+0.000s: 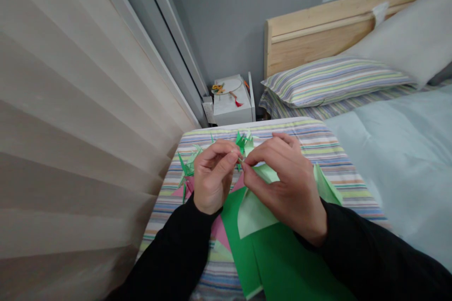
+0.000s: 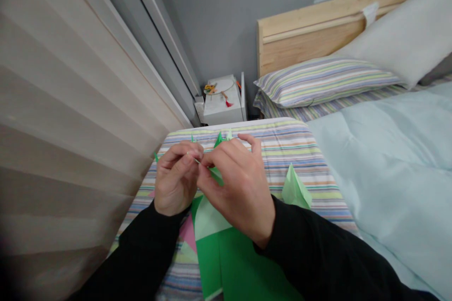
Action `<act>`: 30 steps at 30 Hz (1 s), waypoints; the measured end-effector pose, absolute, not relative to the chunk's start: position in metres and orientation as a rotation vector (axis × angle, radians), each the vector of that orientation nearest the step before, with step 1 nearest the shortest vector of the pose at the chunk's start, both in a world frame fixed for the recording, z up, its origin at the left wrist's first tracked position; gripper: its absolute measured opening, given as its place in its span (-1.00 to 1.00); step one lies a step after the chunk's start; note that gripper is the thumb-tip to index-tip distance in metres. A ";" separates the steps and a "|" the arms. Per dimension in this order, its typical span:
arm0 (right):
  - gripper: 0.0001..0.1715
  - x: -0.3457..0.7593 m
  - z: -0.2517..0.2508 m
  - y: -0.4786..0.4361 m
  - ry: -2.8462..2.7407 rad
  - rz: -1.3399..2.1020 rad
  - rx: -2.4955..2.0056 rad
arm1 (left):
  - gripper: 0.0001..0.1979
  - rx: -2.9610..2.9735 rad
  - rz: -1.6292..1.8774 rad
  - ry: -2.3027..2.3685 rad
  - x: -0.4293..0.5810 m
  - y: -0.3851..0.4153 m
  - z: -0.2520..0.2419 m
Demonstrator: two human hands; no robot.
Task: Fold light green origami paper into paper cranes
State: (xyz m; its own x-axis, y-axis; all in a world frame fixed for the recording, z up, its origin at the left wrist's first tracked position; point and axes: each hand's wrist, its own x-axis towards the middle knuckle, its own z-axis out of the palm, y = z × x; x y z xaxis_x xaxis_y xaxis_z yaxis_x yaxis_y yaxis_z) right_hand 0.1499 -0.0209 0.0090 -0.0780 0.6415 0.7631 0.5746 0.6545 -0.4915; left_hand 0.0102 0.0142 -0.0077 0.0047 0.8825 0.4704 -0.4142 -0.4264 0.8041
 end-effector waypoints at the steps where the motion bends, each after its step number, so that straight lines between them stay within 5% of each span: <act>1: -0.84 0.150 0.009 -0.021 -1.751 0.073 -0.986 | -0.84 1.232 1.622 0.561 0.010 0.015 -0.008; 30: -0.80 0.149 0.007 -0.018 -1.687 0.208 -0.954 | -0.83 1.323 1.600 0.604 0.006 0.015 -0.014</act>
